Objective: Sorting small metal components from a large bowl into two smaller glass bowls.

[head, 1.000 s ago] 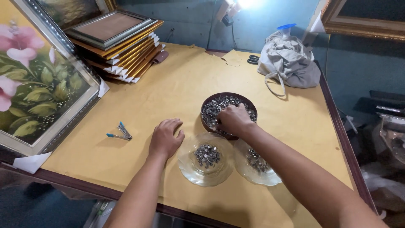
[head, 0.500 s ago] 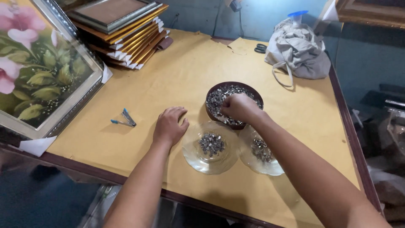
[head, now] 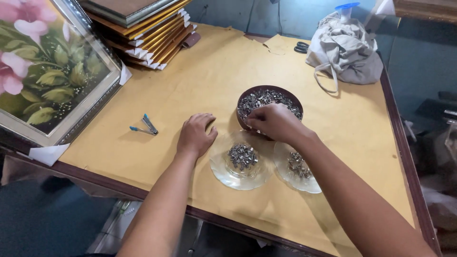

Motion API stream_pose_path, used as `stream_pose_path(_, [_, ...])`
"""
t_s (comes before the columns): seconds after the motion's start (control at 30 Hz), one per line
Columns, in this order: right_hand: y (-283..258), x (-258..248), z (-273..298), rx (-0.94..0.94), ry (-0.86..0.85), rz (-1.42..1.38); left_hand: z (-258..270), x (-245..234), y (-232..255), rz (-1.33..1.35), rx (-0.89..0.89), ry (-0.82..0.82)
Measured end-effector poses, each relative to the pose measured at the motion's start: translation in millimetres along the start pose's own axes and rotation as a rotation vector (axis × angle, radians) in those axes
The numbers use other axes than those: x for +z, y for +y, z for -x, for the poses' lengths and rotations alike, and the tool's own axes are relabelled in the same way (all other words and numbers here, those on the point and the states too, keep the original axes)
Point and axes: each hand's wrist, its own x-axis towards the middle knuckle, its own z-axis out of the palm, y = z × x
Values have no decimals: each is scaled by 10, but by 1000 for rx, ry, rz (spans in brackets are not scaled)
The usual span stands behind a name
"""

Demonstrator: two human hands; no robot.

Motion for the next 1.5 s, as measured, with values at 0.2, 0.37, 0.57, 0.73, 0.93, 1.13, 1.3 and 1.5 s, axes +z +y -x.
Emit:
stream_pose_path(0.2, [521, 154, -411, 126, 152, 264, 14, -49, 35, -6, -4, -1])
stream_pose_path(0.37, [411, 254, -410, -5, 28, 399, 10, -81, 67, 0, -29, -22])
stream_pose_path(0.57, [586, 514, -580, 12, 56, 500, 10, -73, 61, 1, -34, -24])
stream_pose_path(0.73, [593, 499, -588, -8, 132, 489, 13, -83, 68, -15, -35, -32])
stream_pose_path(0.93, [618, 334, -555, 90, 265, -27, 19, -124, 77, 9, -43, -61])
stream_pose_path(1.13, [472, -35, -90, 78, 262, -305, 9, -103, 82, -13, -9, -52])
stream_pose_path(1.3, [360, -135, 295, 104, 320, -312, 20, -60, 40, -24, -18, -34])
stream_pose_path(1.5, [-22, -63, 577, 24, 186, -285, -5, 59, -59, -30, 17, 8])
